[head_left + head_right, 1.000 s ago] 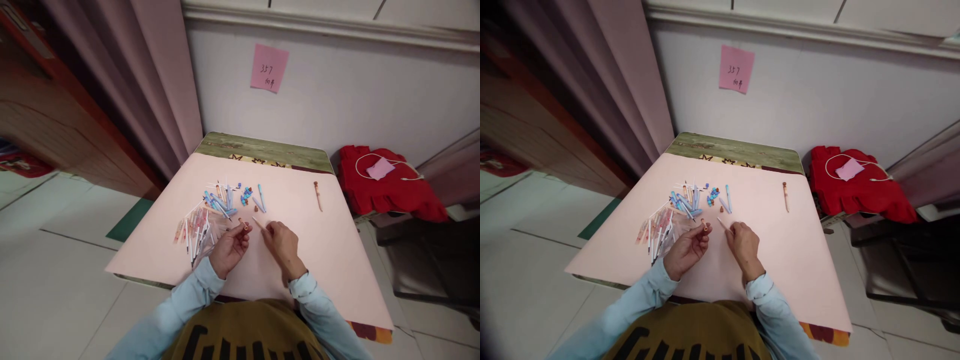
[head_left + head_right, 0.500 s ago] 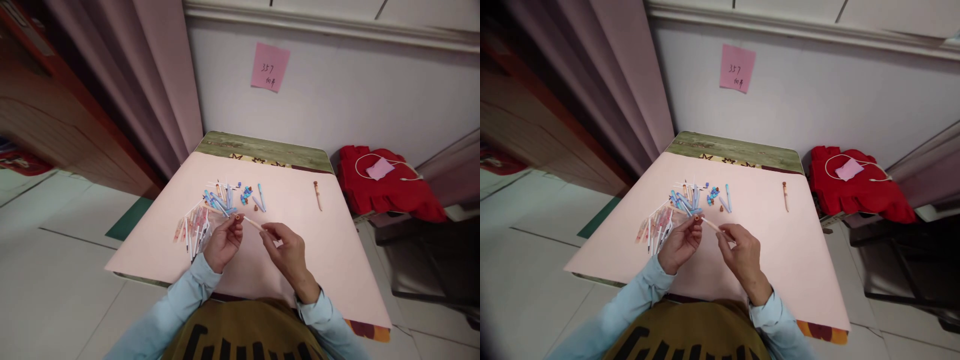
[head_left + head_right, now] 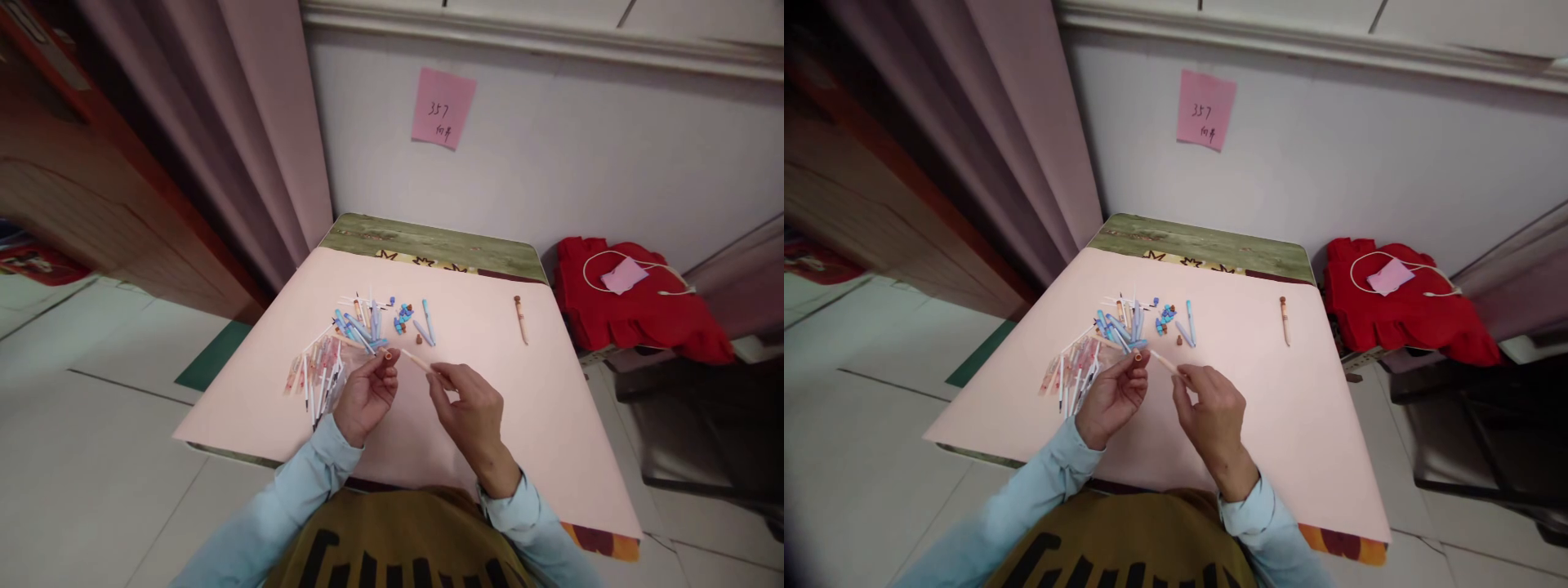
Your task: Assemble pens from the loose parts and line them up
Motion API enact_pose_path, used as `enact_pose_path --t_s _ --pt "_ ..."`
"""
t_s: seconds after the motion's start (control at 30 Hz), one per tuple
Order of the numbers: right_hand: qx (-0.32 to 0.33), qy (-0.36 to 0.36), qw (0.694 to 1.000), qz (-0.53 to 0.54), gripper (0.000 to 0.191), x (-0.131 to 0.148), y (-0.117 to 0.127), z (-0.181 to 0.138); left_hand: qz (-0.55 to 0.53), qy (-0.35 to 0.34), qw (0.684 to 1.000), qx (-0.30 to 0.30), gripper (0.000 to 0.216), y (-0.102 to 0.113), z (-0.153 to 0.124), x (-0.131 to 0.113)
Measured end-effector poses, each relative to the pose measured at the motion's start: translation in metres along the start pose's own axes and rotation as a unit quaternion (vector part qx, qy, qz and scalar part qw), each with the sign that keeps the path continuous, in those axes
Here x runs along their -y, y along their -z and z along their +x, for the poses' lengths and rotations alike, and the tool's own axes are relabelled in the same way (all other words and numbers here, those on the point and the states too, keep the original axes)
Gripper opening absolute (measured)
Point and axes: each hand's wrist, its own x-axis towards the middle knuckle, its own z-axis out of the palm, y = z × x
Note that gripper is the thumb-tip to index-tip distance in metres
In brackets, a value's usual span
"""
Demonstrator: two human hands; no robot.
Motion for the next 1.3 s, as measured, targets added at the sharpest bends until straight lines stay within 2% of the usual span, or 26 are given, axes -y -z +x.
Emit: enact_pose_path --t_s 0.07,0.17,0.27,0.37,0.53,0.7,0.77,0.87,1.17,1.3 --pt "0.008 -0.036 0.999 -0.032 0.014 -0.013 -0.010 -0.002 -0.001 -0.006 1.000 -0.004 0.012 0.001 0.001 -0.003" --pt "0.085 -0.078 0.991 -0.073 0.014 -0.035 -0.029 -0.012 -0.003 -0.014 1.000 -0.008 0.011 0.002 -0.001 -0.008" --pt "0.125 -0.083 0.983 -0.109 0.013 -0.049 -0.043 -0.024 -0.003 -0.015 1.000 -0.017 0.012 0.003 -0.006 -0.011" --pt "0.125 -0.069 0.983 -0.118 0.014 -0.051 -0.048 -0.026 -0.002 -0.014 1.000 -0.027 0.013 0.004 -0.010 -0.012" --pt "0.114 -0.019 0.989 -0.092 0.019 -0.038 -0.064 0.015 0.000 -0.014 1.000 -0.023 0.013 0.004 -0.012 -0.010" --pt "0.214 0.008 0.972 -0.098 0.023 -0.025 -0.110 0.070 -0.002 -0.015 1.000 -0.021 0.011 0.004 -0.017 -0.011" --pt "0.259 0.019 0.958 -0.118 0.026 -0.022 -0.128 0.082 -0.005 -0.020 0.999 -0.025 0.011 0.004 -0.021 -0.013" --pt "0.292 0.036 0.946 -0.134 0.028 -0.019 -0.145 0.091 -0.008 -0.030 0.999 -0.028 0.012 0.004 -0.025 -0.018" --pt "0.327 0.053 0.930 -0.159 0.026 -0.019 -0.154 0.098 -0.011 -0.014 0.999 -0.027 0.011 0.009 -0.021 -0.015" --pt "0.311 0.049 0.935 -0.163 0.026 -0.012 -0.141 0.100 -0.010 -0.014 1.000 -0.019 0.011 0.007 -0.022 -0.017"
